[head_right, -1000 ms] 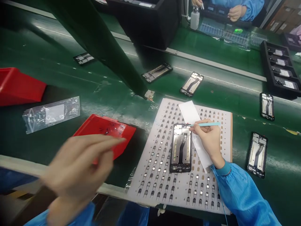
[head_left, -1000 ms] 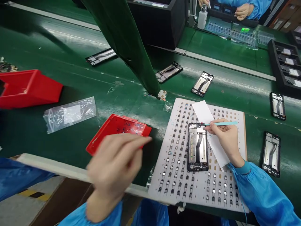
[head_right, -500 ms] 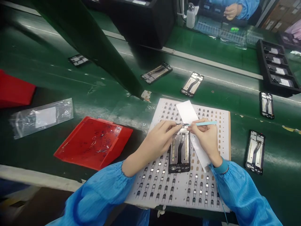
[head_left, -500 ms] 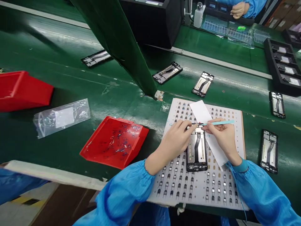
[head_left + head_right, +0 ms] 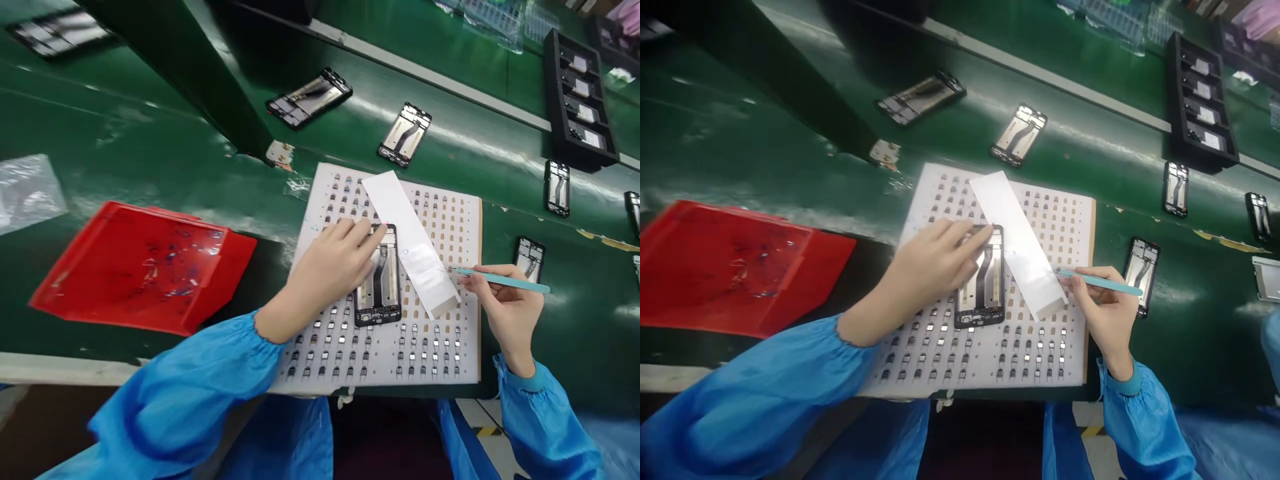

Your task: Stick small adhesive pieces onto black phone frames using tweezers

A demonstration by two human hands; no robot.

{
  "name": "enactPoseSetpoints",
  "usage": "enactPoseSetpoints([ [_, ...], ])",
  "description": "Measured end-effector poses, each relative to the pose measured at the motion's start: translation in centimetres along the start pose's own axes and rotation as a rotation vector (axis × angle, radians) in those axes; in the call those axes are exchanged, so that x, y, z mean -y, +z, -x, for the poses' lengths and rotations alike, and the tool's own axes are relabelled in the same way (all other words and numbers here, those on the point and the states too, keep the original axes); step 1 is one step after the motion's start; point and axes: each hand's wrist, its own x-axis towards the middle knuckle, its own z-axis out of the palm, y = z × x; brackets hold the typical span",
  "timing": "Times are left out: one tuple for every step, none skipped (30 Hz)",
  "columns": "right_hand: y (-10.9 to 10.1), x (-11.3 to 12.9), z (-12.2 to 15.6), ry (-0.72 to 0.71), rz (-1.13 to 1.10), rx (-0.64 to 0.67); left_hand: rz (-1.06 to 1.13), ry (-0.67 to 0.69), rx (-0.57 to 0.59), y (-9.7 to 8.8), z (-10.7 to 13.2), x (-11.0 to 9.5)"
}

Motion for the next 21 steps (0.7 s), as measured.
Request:
enactPoseSetpoints([
  [-0.6, -0.6, 0.5, 0.031, -0.009, 0.001, -0.015, 0.000, 0.001, -0.1, 0.0, 0.0],
  [-1.2, -1.1, 0.8, 0.059, -0.022, 0.012, -0.026, -0.007, 0.000, -0.2, 0.1, -0.1],
  [-1.7, -1.5, 1.0, 0.087, -0.036, 0.033, -0.035, -0.025, -0.007, -0.4, 0.2, -0.4],
  [-2.1, -1.9, 1.1, 0.114, -0.050, 0.065, -0.042, -0.052, -0.023, -0.7, 0.3, -1.1],
  [-2.6, -2.2, 1.1, 0.138, -0.061, 0.104, -0.046, -0.077, -0.052, -0.9, 0.5, -2.0],
  [-3.0, -2.5, 1.0, 0.154, -0.070, 0.142, -0.038, -0.088, -0.086, -1.2, 0.7, -3.3],
  [-3.4, -2.8, 0.8, 0.164, -0.075, 0.178, -0.008, -0.077, -0.120, -1.4, 0.9, -4.8],
  [-3.7, -3.0, 0.5, 0.169, -0.077, 0.211, 0.043, -0.040, -0.135, -1.5, 1.1, -6.5],
  [-4.1, -3.2, 0.3, 0.174, -0.078, 0.237, 0.109, 0.016, -0.128, -1.5, 1.2, -8.2],
  [-4.3, -3.3, 0.0, 0.179, -0.081, 0.257, 0.176, 0.076, -0.100, -1.4, 1.3, -9.9],
  [-4.5, -3.4, -0.2, 0.187, -0.084, 0.275, 0.230, 0.124, -0.061, -1.3, 1.3, -11.3],
  [-4.7, -3.4, -0.3, 0.198, -0.085, 0.290, 0.264, 0.151, -0.020, -1.0, 1.3, -12.5],
  [-4.8, -3.5, -0.4, 0.207, -0.084, 0.301, 0.277, 0.160, 0.012, -0.7, 1.2, -13.4],
  [-4.8, -3.5, -0.5, 0.212, -0.081, 0.307, 0.279, 0.157, 0.033, -0.4, 1.0, -13.9],
  [-4.8, -3.5, -0.5, 0.213, -0.077, 0.308, 0.276, 0.150, 0.044, -0.1, 0.9, -14.2],
  [-4.7, -3.4, -0.6, 0.210, -0.073, 0.306, 0.272, 0.145, 0.052, 0.1, 0.8, -14.3],
  [-4.6, -3.4, -0.6, 0.206, -0.071, 0.302, 0.266, 0.143, 0.058, 0.3, 0.7, -14.2],
  [-4.6, -3.4, -0.6, 0.202, -0.070, 0.301, 0.259, 0.145, 0.061, 0.5, 0.7, -14.1],
  [-4.5, -3.4, -0.6, 0.199, -0.071, 0.302, 0.250, 0.147, 0.063, 0.5, 0.7, -14.0],
  [-4.5, -3.4, -0.6, 0.199, -0.072, 0.307, 0.242, 0.150, 0.064, 0.5, 0.7, -13.9],
  [-4.4, -3.4, -0.7, 0.200, -0.071, 0.315, 0.235, 0.152, 0.063, 0.5, 0.7, -13.8],
])
